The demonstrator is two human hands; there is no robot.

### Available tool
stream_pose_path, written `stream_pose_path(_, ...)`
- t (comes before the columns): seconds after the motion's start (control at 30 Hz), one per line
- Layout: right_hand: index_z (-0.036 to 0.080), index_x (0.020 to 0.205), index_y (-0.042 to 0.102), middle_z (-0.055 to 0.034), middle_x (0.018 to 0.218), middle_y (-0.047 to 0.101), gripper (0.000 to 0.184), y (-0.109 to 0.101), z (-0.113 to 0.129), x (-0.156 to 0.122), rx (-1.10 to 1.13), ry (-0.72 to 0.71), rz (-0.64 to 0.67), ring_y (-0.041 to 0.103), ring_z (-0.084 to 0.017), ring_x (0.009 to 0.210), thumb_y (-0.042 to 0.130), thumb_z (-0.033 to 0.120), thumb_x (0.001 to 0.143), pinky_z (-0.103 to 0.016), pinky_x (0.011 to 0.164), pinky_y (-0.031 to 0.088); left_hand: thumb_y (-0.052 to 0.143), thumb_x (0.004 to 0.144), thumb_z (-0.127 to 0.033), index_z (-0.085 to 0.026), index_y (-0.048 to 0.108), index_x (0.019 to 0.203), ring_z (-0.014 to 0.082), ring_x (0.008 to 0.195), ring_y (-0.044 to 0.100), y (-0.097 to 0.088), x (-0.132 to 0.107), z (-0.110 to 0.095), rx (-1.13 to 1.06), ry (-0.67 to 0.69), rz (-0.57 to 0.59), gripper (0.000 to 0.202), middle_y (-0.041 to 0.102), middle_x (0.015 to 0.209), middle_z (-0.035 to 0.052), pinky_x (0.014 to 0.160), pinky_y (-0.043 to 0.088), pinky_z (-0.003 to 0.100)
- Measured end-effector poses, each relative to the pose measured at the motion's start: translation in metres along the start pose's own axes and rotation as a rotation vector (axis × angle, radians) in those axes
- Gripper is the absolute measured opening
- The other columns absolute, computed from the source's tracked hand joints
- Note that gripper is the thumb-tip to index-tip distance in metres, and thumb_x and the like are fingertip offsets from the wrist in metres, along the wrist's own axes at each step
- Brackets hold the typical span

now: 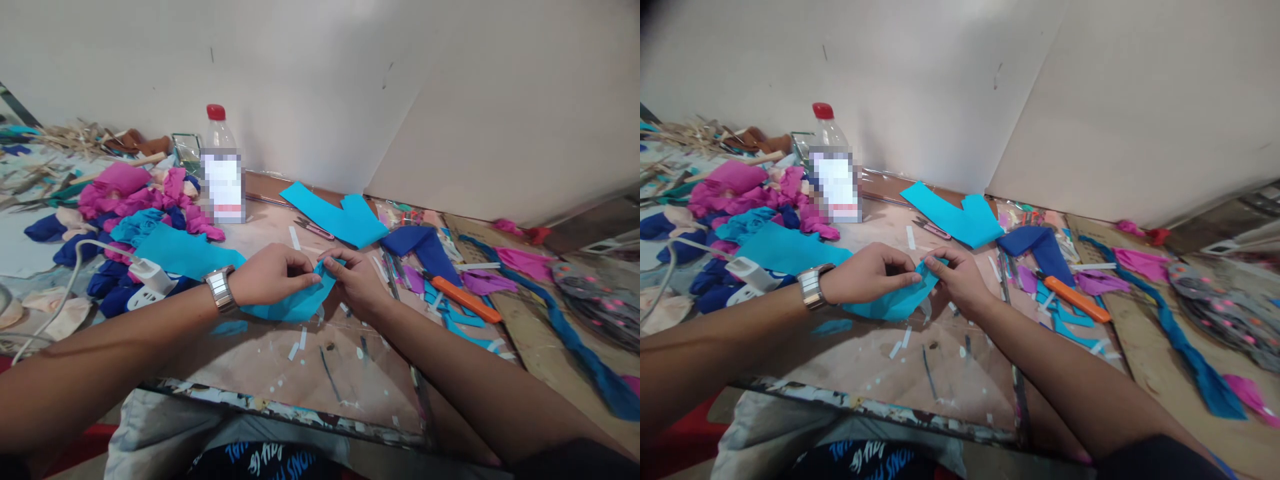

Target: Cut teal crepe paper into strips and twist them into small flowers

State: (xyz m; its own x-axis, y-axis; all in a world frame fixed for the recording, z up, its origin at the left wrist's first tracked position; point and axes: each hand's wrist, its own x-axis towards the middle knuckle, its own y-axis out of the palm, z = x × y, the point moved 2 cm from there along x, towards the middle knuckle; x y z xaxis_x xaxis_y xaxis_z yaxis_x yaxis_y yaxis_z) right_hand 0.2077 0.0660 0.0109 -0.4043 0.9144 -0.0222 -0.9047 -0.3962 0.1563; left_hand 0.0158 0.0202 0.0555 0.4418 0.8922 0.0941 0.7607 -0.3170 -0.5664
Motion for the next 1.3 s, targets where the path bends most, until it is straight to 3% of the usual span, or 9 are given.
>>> stream_pose_path(0.47,0.021,0.074,0.073,0.0023,0.066,0.068,0.043,-0.001,-0.003,0.000,0.050,0.048,-0.027,0.058,-0.013,0.059,0.095,0.057,0.065,-0.025,0.057,0.048,0.060,0.098,-0.038,-0.017,0.076,0.088,0.0128,0.070,0.056,0.001,0.000,0.001,-0.026,0.028,0.018,0.028,0.071,0.077,0.0014,0.065,0.040,0.028)
stream_pose_path(0.63,0.023,0.091,0.080,-0.0011,0.082,0.075,0.044,-0.003,-0.001,-0.001,0.014,0.006,-0.007,0.064,-0.015,0.069,0.095,0.056,0.066,-0.027,0.062,0.053,0.060,0.099,-0.038,-0.017,0.072,0.082,0.0123,0.068,0.054,0.001,0.000,0.000,-0.033,0.038,0.035,0.030,0.064,0.072,-0.0004,0.064,0.039,0.028)
stream_pose_path(0.83,0.019,0.079,0.076,0.0012,0.069,0.069,0.046,-0.002,-0.006,-0.003,0.051,0.103,0.070,0.059,-0.014,0.059,0.095,0.058,0.065,-0.028,0.057,0.049,0.061,0.099,-0.038,-0.017,0.074,0.086,0.0135,0.075,0.057,-0.001,0.002,0.000,-0.117,0.043,0.002,0.029,0.068,0.078,0.0008,0.069,0.042,0.028)
stream_pose_path(0.97,0.017,0.070,0.070,0.0036,0.056,0.060,0.050,-0.004,-0.011,-0.003,0.006,0.145,0.062,0.048,-0.010,0.048,0.091,0.063,0.068,-0.024,0.046,0.037,0.062,0.098,-0.040,-0.016,0.073,0.085,0.0131,0.073,0.055,-0.003,0.004,0.003,-0.167,0.016,-0.044,0.029,0.066,0.077,0.0004,0.068,0.042,0.027)
stream_pose_path(1.13,0.017,0.066,0.068,-0.0002,0.057,0.064,0.056,-0.009,-0.013,0.001,-0.079,0.107,0.019,0.054,-0.012,0.048,0.085,0.070,0.072,-0.024,0.045,0.040,0.064,0.096,-0.041,-0.016,0.073,0.084,0.0125,0.072,0.052,-0.004,0.005,0.005,-0.190,-0.013,-0.100,0.029,0.063,0.075,-0.0002,0.066,0.040,0.027)
stream_pose_path(1.3,0.018,0.073,0.068,0.0021,0.051,0.062,0.059,-0.010,-0.014,0.001,-0.088,0.143,0.038,0.050,-0.010,0.040,0.084,0.075,0.068,-0.021,0.037,0.032,0.065,0.096,-0.042,-0.015,0.074,0.084,0.0127,0.073,0.053,-0.005,0.005,0.005,-0.209,-0.011,-0.139,0.030,0.065,0.076,0.0006,0.067,0.041,0.027)
